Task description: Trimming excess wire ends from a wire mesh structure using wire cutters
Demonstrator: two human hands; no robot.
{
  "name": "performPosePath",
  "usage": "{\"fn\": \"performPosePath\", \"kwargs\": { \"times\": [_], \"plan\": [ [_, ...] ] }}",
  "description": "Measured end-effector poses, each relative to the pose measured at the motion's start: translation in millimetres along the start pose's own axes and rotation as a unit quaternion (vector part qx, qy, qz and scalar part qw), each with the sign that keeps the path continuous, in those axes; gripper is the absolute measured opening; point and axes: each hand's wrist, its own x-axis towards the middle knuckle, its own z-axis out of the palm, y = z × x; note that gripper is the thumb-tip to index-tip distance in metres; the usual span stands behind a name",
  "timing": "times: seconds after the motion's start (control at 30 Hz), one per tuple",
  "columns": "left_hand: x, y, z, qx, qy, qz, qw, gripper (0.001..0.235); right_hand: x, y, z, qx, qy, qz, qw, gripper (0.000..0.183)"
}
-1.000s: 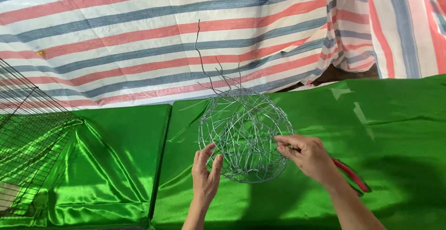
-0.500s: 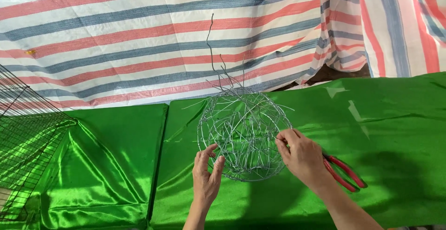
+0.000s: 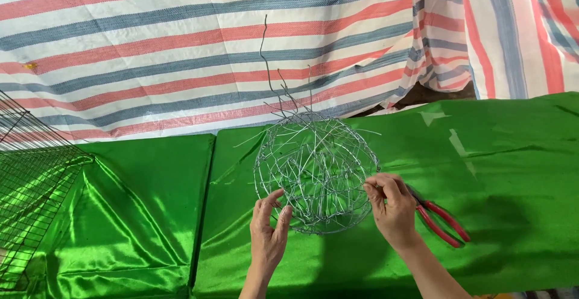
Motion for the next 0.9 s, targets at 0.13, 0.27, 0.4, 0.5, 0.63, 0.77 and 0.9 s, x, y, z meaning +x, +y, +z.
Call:
{"fn": "performPosePath", "kwargs": {
  "times": [0.13,0.27,0.4,0.5,0.63,0.77,0.9],
  "plan": [
    [-1,-7,3,0.004,-0.003,0.003,1.0,0.043,-8,3,-6,0.123,-0.004,0.076,0.99,0.009],
    [-1,6,2,-0.003,-0.007,0.003,1.0,0.043,-3,4,-13,0.148,-0.04,0.109,0.982,0.013],
    [0,0,5,0.014,-0.005,-0.007,1.0,0.048,1,8,-13,0.038,-0.06,-0.013,0.997,0.019],
    [0,-1,4,0.021,-0.005,-0.011,1.0,0.05,-1,7,-10,-0.016,-0.046,-0.085,0.995,0.026],
    [-1,0,3,0.023,-0.013,-0.029,0.999,0.052,-8,18,-7,0.013,-0.052,-0.031,0.998,0.028],
    [0,5,0,0.019,-0.017,-0.038,0.999,0.048,2,10,-17,0.073,-0.04,0.054,0.995,0.025],
    [1,4,0,0.027,-0.024,-0.047,0.998,0.052,-1,16,-19,0.117,-0.022,0.102,0.988,0.016]
  ]
}}
